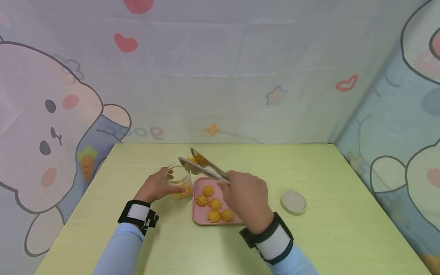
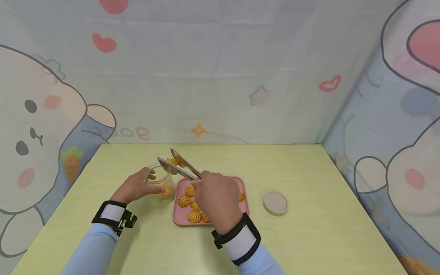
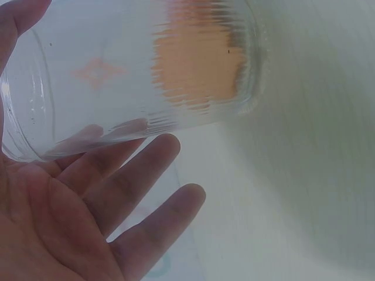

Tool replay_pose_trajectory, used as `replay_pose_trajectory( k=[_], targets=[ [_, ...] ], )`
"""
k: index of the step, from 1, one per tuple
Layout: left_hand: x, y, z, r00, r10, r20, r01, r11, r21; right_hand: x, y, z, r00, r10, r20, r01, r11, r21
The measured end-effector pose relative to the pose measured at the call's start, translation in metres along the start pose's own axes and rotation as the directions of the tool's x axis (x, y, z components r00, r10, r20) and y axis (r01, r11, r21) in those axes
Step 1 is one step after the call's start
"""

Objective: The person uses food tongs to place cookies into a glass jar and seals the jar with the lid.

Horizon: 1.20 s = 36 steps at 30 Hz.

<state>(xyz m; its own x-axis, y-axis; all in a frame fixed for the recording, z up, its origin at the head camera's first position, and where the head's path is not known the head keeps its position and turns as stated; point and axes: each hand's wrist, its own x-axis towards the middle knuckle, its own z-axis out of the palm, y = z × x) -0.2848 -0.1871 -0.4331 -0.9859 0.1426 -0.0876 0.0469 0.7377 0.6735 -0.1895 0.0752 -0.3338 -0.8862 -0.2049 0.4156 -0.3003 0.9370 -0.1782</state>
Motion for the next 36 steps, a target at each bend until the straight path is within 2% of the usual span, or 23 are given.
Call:
replay_pose_trajectory(
  k=[7, 10, 17, 23, 28, 36],
  targets=[
    [0.000, 0.000, 0.001, 1.000, 0.003, 0.005, -0.003, 1.000, -0.001, 0.002, -0.008, 0.003, 0.998, -0.057, 0.005, 0.057, 0.998, -0.031],
    [-0.001, 0.000, 0.001, 1.000, 0.003, 0.005, -0.003, 1.000, -0.003, 0.004, -0.011, 0.004, 0.998, -0.053, 0.013, 0.054, 0.997, -0.052],
    [-0.002, 0.002, 0.001, 1.000, -0.005, 0.015, 0.005, 1.000, -0.017, 0.008, -0.018, 0.010, 0.997, -0.038, 0.069, 0.038, 0.999, 0.010],
    [-0.002, 0.002, 0.001, 1.000, -0.010, 0.008, 0.010, 1.000, 0.003, 0.011, -0.021, 0.014, 0.996, -0.045, 0.083, 0.043, 0.999, 0.026],
    [-0.001, 0.001, 0.001, 1.000, -0.007, 0.007, 0.007, 1.000, 0.009, 0.012, -0.019, 0.015, 0.995, -0.001, 0.104, -0.001, 1.000, 0.020],
    [-0.001, 0.000, 0.002, 1.000, -0.008, 0.000, 0.008, 1.000, 0.007, 0.011, -0.010, 0.015, 0.999, 0.006, 0.053, -0.006, 1.000, -0.003]
  ],
)
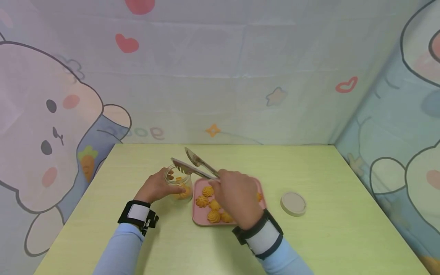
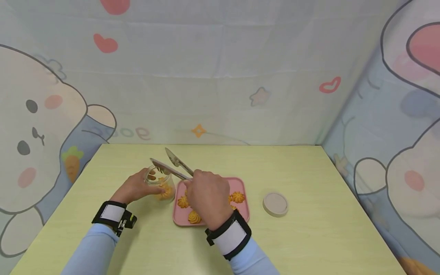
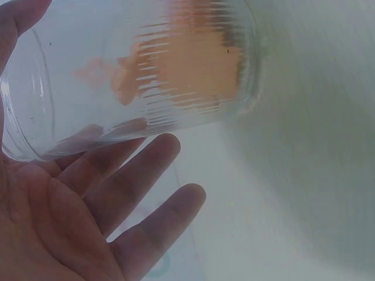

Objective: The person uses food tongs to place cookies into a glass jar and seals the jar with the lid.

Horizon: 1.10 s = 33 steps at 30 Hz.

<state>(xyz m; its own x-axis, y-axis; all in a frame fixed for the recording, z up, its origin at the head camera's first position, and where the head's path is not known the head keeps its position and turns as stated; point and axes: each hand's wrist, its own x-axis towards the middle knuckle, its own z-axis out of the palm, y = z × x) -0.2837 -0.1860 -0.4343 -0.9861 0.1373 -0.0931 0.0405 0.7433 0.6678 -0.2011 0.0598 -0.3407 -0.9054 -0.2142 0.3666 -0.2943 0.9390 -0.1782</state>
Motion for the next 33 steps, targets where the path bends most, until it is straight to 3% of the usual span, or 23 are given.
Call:
replay_pose_trajectory(
  k=[4, 12, 33],
  targets=[
    [0.001, -0.001, 0.001, 1.000, 0.007, 0.000, -0.007, 1.000, -0.001, -0.002, 0.006, 0.000, 0.999, -0.003, -0.033, 0.003, 1.000, -0.009],
    [0.001, -0.001, 0.001, 1.000, 0.009, -0.005, -0.009, 1.000, -0.006, -0.004, 0.013, -0.002, 0.999, 0.044, -0.021, -0.043, 0.999, 0.023],
    [0.002, -0.003, 0.002, 1.000, 0.009, -0.009, -0.009, 1.000, -0.020, -0.010, 0.033, 0.004, 0.995, 0.068, -0.066, -0.067, 0.998, 0.010]
  ],
)
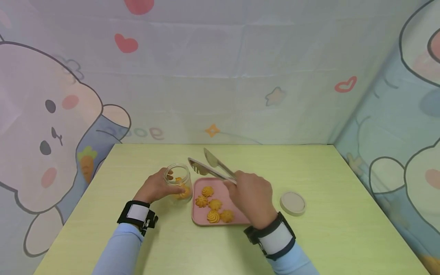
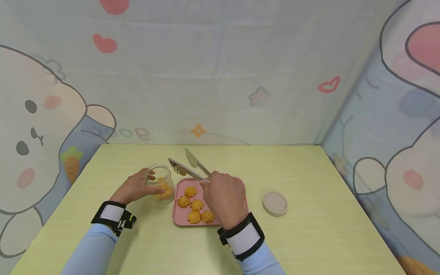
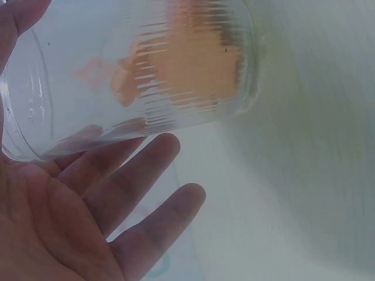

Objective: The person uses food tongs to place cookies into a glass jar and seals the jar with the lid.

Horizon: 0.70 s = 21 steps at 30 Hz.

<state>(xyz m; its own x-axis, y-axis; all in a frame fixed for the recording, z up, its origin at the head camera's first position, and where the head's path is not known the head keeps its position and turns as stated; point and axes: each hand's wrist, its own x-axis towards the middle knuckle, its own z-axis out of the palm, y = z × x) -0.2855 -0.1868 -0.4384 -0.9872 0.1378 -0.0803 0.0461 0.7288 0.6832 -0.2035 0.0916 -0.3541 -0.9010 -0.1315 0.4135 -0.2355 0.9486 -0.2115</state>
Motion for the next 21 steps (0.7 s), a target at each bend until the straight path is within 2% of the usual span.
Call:
replay_pose_trajectory(
  k=[10, 17, 21],
  targets=[
    [-0.002, 0.000, 0.000, 1.000, 0.005, -0.007, -0.005, 1.000, 0.011, -0.006, 0.011, 0.003, 0.996, 0.061, 0.068, -0.062, 0.998, 0.008],
    [-0.002, -0.001, 0.001, 1.000, 0.005, -0.010, -0.005, 1.000, 0.007, -0.010, 0.021, 0.007, 0.981, 0.130, 0.147, -0.137, 0.990, 0.037],
    [-0.002, -0.001, 0.000, 1.000, 0.005, -0.007, -0.005, 1.000, 0.009, -0.013, 0.030, 0.011, 0.974, 0.157, 0.161, -0.169, 0.984, 0.062]
  ],
)
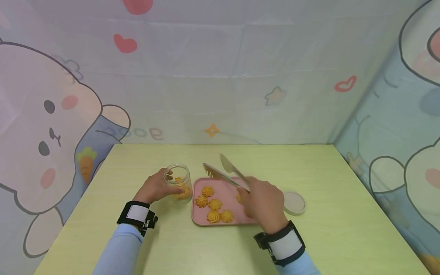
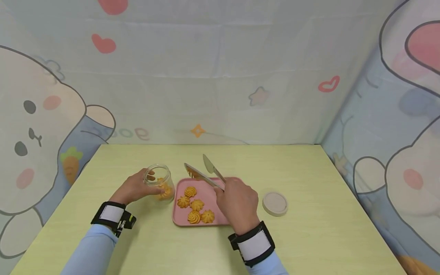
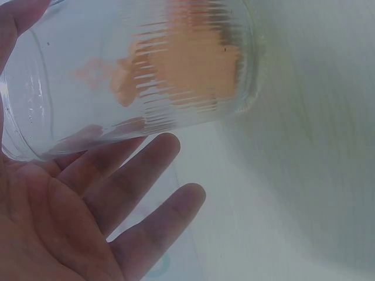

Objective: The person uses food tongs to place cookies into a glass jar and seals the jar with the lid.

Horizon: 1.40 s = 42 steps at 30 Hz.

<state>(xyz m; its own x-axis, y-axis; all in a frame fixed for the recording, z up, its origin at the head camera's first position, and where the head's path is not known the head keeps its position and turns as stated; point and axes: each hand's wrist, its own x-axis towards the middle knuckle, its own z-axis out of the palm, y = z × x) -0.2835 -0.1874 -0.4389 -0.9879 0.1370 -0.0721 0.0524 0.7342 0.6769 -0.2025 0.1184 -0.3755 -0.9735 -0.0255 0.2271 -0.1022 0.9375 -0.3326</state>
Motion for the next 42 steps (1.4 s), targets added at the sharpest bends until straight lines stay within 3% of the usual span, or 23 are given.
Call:
replay_pose_trajectory(
  k=[13, 23, 30, 42],
  targets=[
    [-0.001, 0.001, 0.000, 1.000, -0.005, -0.003, 0.005, 1.000, -0.013, -0.009, 0.024, 0.003, 0.998, 0.065, 0.023, -0.064, 0.997, -0.032],
    [0.001, -0.001, 0.001, 1.000, -0.004, -0.006, 0.004, 1.000, -0.011, -0.012, 0.026, 0.014, 0.998, 0.028, 0.048, -0.026, 0.999, -0.032],
    [0.000, 0.000, 0.000, 1.000, 0.005, -0.004, -0.005, 1.000, -0.005, -0.015, 0.022, 0.023, 0.999, -0.039, -0.020, 0.038, 0.999, -0.013],
    [-0.004, 0.006, -0.002, 1.000, -0.001, -0.004, 0.001, 1.000, -0.002, -0.014, 0.011, 0.038, 0.997, -0.064, -0.036, 0.063, 0.997, -0.044]
  ],
)
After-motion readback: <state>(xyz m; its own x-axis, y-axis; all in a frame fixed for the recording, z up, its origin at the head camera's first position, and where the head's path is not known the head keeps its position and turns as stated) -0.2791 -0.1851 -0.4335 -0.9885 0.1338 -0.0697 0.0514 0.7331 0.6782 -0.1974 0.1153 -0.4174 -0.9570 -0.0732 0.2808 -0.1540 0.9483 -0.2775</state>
